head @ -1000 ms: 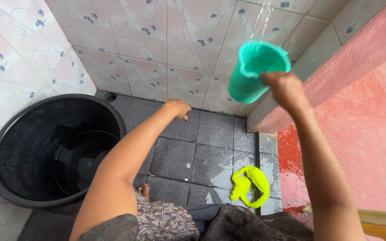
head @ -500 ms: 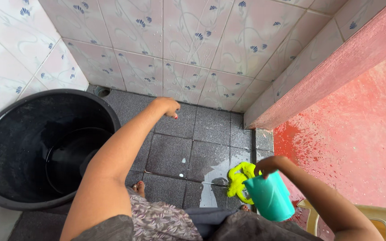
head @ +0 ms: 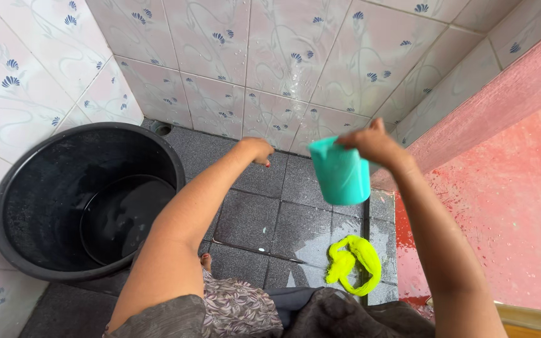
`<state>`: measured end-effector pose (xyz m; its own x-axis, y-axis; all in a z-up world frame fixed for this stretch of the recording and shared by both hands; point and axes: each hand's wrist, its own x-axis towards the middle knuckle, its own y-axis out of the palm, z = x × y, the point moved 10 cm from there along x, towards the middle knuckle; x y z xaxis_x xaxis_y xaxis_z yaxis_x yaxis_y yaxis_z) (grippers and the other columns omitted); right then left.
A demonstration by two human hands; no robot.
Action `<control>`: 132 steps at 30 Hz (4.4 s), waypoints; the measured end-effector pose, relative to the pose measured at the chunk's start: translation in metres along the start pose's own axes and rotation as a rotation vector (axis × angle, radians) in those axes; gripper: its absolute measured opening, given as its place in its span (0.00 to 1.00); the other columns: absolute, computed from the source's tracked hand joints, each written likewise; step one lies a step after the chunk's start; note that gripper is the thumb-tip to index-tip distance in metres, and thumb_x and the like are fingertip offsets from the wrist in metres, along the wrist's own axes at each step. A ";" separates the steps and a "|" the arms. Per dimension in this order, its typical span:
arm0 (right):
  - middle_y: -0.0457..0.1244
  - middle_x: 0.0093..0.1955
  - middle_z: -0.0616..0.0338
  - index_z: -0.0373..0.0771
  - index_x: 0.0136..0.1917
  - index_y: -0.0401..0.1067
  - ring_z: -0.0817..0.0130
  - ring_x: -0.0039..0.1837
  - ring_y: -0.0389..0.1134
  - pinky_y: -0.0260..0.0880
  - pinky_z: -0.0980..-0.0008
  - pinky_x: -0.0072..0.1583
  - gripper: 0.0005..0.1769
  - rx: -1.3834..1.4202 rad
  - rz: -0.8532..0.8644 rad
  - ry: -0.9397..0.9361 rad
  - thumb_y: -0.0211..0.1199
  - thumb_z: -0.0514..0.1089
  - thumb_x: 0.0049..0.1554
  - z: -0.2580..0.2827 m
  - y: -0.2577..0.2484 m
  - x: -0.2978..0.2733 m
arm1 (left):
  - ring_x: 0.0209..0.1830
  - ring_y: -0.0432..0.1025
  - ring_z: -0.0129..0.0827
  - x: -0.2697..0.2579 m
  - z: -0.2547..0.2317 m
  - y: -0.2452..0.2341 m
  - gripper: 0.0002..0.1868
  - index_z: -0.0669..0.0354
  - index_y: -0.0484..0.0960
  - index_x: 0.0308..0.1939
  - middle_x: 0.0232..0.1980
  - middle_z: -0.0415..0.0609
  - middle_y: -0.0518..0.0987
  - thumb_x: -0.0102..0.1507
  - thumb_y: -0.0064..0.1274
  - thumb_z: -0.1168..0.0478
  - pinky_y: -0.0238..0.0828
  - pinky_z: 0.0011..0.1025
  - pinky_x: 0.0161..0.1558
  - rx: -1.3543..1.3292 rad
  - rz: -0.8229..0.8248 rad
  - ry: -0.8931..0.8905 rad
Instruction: The person wipes the tiled floor and lower wall tiles with a yellow cloth, after pouring water and scrubbing.
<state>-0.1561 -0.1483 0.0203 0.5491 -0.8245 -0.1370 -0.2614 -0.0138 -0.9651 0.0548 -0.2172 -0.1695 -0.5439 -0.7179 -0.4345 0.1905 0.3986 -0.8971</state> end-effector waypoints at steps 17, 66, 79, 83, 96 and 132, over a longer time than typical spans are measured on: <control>0.72 0.48 0.67 0.48 0.59 0.77 0.65 0.54 0.71 0.56 0.55 0.67 0.14 0.196 -0.405 -0.075 0.61 0.38 0.61 0.009 0.002 -0.044 | 0.80 0.43 0.62 -0.094 -0.033 -0.117 0.61 0.23 0.54 0.75 0.85 0.52 0.39 0.46 0.73 0.65 0.48 0.63 0.68 -0.139 -0.322 0.146; 0.28 0.87 0.44 0.70 0.83 0.32 0.26 0.82 0.34 0.45 0.19 0.69 0.53 0.186 0.859 0.501 0.55 0.79 0.55 0.046 0.452 -0.234 | 0.67 0.72 0.44 -0.043 0.000 0.140 0.16 0.48 0.87 0.54 0.60 0.51 0.82 0.65 0.57 0.51 0.30 0.71 0.75 0.163 0.242 0.005; 0.22 0.83 0.28 0.71 0.82 0.42 0.25 0.83 0.17 0.22 0.14 0.70 0.48 0.457 0.603 0.193 0.48 0.82 0.56 0.276 0.425 -0.096 | 0.83 0.37 0.52 0.027 -0.015 0.317 0.54 0.30 0.44 0.82 0.85 0.53 0.38 0.59 0.62 0.60 0.24 0.74 0.72 -0.020 0.176 -0.208; 0.27 0.85 0.35 0.76 0.78 0.51 0.33 0.84 0.23 0.21 0.19 0.73 0.39 0.428 0.316 -0.108 0.53 0.76 0.57 0.322 0.381 -0.014 | 0.86 0.24 0.47 -0.022 -0.014 0.325 0.70 0.24 0.30 0.82 0.86 0.48 0.21 0.53 0.72 0.59 0.22 0.73 0.71 -0.054 0.362 -0.263; 0.19 0.85 0.35 0.74 0.83 0.37 0.30 0.83 0.22 0.33 0.13 0.69 0.45 0.616 0.161 1.307 0.46 0.77 0.57 -0.017 0.525 -0.008 | 0.82 0.08 0.42 -0.022 -0.010 0.338 0.74 0.20 0.26 0.79 0.83 0.41 0.12 0.48 0.74 0.41 0.11 0.82 0.67 -0.487 0.357 -0.230; 0.41 0.85 0.43 0.70 0.76 0.61 0.41 0.85 0.38 0.30 0.20 0.74 0.33 0.448 -0.124 0.451 0.57 0.66 0.58 0.209 0.432 0.024 | 0.83 0.11 0.43 -0.023 -0.011 0.338 0.73 0.22 0.36 0.81 0.84 0.42 0.16 0.44 0.75 0.43 0.11 0.83 0.64 -0.479 0.254 -0.232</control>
<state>-0.0899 -0.0554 -0.4468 0.1414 -0.9899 -0.0051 0.1927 0.0326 -0.9807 0.1233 -0.0598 -0.4616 -0.3265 -0.6506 -0.6856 -0.1287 0.7492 -0.6497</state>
